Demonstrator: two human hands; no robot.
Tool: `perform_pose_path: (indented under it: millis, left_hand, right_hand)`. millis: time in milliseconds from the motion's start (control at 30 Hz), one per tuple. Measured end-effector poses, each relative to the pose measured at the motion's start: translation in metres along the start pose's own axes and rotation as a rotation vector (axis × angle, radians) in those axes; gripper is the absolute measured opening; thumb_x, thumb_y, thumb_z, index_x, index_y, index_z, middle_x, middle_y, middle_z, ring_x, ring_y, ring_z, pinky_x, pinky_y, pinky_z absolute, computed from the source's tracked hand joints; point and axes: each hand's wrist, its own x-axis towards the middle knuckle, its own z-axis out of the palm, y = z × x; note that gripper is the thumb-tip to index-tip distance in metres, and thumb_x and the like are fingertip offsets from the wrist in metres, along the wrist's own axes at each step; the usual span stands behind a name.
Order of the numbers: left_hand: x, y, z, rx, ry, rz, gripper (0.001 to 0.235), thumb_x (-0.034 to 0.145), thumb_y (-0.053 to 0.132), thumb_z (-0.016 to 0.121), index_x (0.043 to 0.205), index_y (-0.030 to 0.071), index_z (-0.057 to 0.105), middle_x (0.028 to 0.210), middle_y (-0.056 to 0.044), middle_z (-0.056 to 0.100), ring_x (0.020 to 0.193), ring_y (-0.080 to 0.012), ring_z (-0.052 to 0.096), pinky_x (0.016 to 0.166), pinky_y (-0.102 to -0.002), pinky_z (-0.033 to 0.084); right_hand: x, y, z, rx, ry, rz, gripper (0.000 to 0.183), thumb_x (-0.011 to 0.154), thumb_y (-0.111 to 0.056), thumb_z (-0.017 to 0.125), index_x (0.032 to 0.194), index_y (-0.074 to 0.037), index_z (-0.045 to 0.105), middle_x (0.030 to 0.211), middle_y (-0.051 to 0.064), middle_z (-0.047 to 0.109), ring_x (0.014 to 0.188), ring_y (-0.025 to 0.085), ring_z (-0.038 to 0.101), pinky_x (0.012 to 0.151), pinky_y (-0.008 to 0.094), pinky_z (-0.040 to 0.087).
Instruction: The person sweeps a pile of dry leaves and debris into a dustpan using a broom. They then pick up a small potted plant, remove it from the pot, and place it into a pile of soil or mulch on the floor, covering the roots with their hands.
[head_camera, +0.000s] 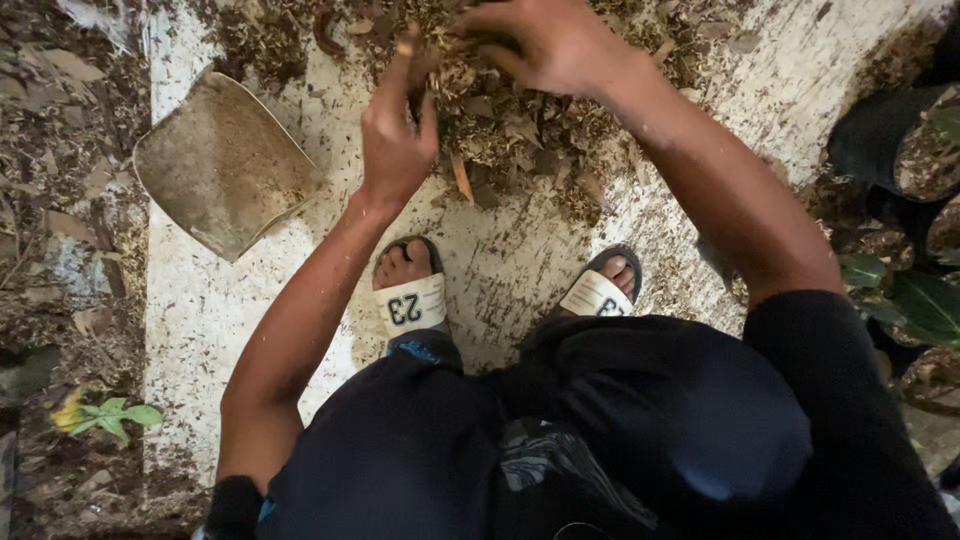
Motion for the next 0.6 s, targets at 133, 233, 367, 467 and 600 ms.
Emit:
perform_pose_path:
  millis: [133,233,367,467,600]
  left_hand:
    - [-0.013,-0.007,-0.019,0.379,-0.049,0.179,0.061,0.108,0.004,0.068,0.162,0.011,0.039,0.137,-0.012,0.071,0.136,-0.0234,0.061,0.13,-0.055,0.041]
    - [-0.011,0.005,-0.03,0.433,-0.117,0.189,0.069,0.108,0.025,0.07,0.163,0.008,0.032,0.148,-0.011,0.058,0.155,-0.0339,0.042,0.133,-0.059,0.021]
    - [0.015,0.034,-0.033,0.575,-0.429,0.189,0.112,0.096,0.071,0.066,0.165,0.0,0.013,0.173,-0.021,0.016,0.161,-0.0392,0.012,0.13,-0.061,0.0]
    - [0.033,0.05,-0.027,0.733,-0.637,0.137,0.128,0.085,0.088,0.058,0.166,0.004,0.006,0.174,-0.02,0.001,0.162,-0.0371,0.003,0.128,-0.062,-0.002]
    - [0.051,0.054,-0.024,0.653,-0.634,0.257,0.142,0.074,0.093,0.063,0.166,-0.001,0.008,0.172,-0.023,0.001,0.161,-0.0378,0.005,0.128,-0.06,-0.003]
  right_hand:
    - [-0.049,-0.018,0.022,-0.291,0.284,0.144,0.037,0.107,-0.008,0.06,0.143,-0.003,0.063,0.146,0.025,0.057,0.137,0.04,0.053,0.116,0.053,0.047]
    - [-0.081,-0.052,0.06,-0.338,0.238,0.296,0.045,0.115,-0.021,0.055,0.157,-0.007,0.048,0.167,0.019,0.04,0.158,0.037,0.034,0.13,0.061,0.026]
    - [-0.09,-0.056,0.076,-0.216,0.106,0.52,0.073,0.119,-0.037,0.042,0.167,0.001,0.003,0.177,0.017,-0.002,0.164,0.034,0.0,0.129,0.069,-0.001]
    - [-0.081,-0.039,0.072,-0.302,0.037,0.544,0.092,0.122,-0.057,0.04,0.165,0.002,-0.016,0.175,0.015,-0.025,0.16,0.032,-0.023,0.127,0.075,-0.005]
    - [-0.067,-0.022,0.063,-0.327,-0.011,0.482,0.129,0.096,-0.089,0.051,0.167,-0.006,-0.019,0.166,0.013,-0.036,0.15,0.033,-0.036,0.117,0.081,-0.005]
